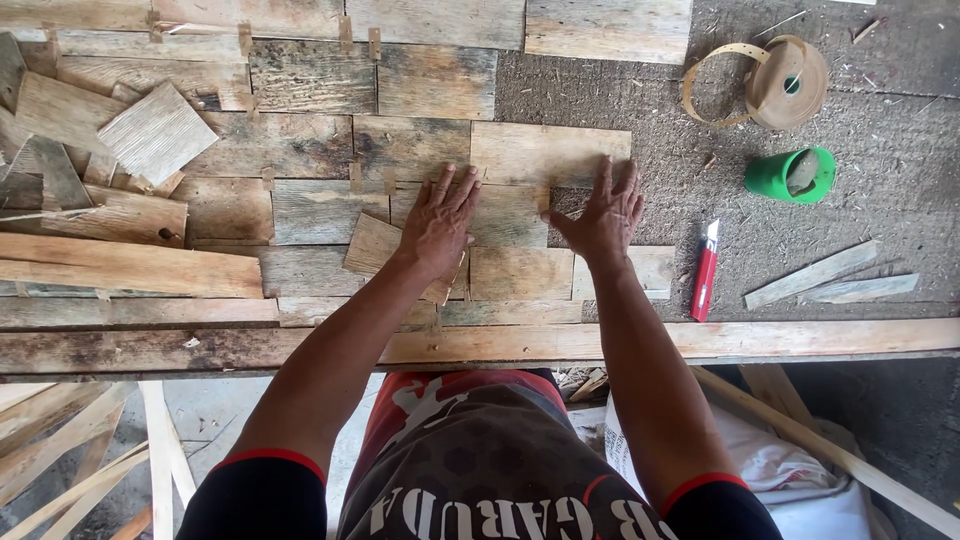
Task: The recorder is fitting small wooden panels into a larger pattern on a workbench, using a utility knife to trim edges and adhesive tape to secure pieces.
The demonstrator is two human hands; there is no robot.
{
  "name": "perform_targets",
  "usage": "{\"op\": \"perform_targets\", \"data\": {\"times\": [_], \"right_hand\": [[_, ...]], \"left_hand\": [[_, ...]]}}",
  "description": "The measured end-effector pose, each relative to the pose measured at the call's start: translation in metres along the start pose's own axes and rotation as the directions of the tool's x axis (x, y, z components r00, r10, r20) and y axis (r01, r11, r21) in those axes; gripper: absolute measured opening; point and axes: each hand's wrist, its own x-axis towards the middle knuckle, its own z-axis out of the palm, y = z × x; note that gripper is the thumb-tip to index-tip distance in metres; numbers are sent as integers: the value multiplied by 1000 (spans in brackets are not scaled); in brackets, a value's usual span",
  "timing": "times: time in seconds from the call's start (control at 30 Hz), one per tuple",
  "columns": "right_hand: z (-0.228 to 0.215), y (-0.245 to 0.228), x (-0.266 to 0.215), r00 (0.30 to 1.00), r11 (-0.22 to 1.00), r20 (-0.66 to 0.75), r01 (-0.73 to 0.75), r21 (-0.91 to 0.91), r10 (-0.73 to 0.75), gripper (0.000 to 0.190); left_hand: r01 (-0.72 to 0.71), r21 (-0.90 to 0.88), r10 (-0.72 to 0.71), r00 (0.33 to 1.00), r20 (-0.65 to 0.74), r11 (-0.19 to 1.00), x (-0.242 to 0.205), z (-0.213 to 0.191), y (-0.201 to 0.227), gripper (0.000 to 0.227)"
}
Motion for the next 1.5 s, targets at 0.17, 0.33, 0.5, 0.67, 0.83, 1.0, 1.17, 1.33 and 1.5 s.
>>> {"op": "perform_targets", "data": {"times": [0.17,0.33,0.5,0.67,0.83,1.0,1.17,1.33,1.5], "right_hand": [[-3,-4,-6,1000,1000,-8,-15,-19,15,145],[4,1,-1,1000,999,-18,-13,-44,12,141],[5,2,-1,999,999,26,-31,-32,31,142],[4,-1,-3,999,999,43,-24,-45,26,141],[9,3,-5,1000,1000,1,19,-18,-19,138],[3,0,-8,1000,1000,20,15,8,-15,138],[10,6,-7,998,998,-21,57,25,-57,139],[5,2,-4,999,999,-1,44,-6,-44,140],[9,7,-8,999,999,5,47,-11,-47,139]], "left_hand": [[9,-32,-7,998,54,999,1,-1,0,92],[21,-61,-17,998,54,998,1,-9,2,94],[43,-72,-39,997,62,996,4,-10,6,96],[51,32,-53,995,82,998,13,-1,9,92],[70,-49,-66,994,84,996,12,-6,8,93],[70,-61,-64,994,93,996,12,-6,9,96],[70,-51,-65,993,96,996,8,-17,11,99],[75,-62,-68,993,97,995,8,-17,10,99],[76,-69,-67,990,125,995,8,-19,13,97]]}}
